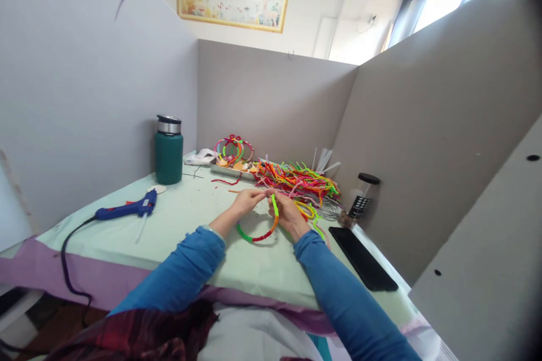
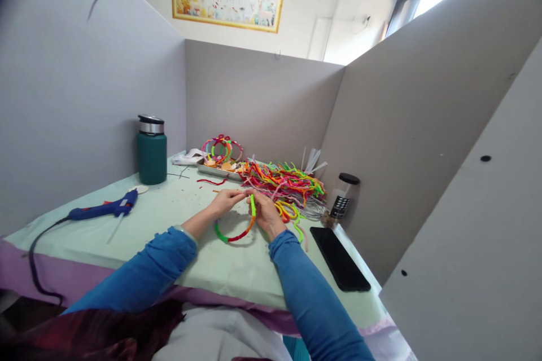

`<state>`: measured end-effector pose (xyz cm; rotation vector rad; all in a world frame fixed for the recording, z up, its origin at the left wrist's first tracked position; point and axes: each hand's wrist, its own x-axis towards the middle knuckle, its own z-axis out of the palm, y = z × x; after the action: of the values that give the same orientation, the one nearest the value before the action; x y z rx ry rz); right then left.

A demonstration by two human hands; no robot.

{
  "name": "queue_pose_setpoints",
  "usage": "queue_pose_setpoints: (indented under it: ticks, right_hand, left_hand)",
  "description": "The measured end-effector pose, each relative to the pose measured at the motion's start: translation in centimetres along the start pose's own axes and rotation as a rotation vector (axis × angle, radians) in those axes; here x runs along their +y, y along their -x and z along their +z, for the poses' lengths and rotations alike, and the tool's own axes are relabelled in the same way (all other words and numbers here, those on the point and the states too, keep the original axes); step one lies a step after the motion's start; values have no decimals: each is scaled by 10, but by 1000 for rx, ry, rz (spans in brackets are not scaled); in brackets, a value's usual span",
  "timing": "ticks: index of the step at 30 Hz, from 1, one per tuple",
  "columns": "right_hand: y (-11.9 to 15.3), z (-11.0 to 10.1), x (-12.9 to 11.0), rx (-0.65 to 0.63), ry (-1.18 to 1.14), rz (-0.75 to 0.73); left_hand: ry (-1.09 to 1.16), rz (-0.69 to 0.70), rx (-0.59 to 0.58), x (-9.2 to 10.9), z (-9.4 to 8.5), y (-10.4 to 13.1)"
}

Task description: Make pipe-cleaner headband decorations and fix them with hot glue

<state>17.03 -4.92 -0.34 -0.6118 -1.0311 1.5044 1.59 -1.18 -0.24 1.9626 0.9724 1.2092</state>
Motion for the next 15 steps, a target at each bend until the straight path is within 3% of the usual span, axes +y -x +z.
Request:
queue_pose_setpoints:
  ticks: [6,10,15]
  right_hand:
    - [-2,-4,1,29,-9,-31]
    - [-9,-14,6,16,0,-17]
    - [-11,-17,10,-40,57,-19]
  left_hand:
    - [140,-135,-1,10,-3,3]
    - [366,-324,-159,22,-8,8]
    - [458,-342,-355,31,-11,14]
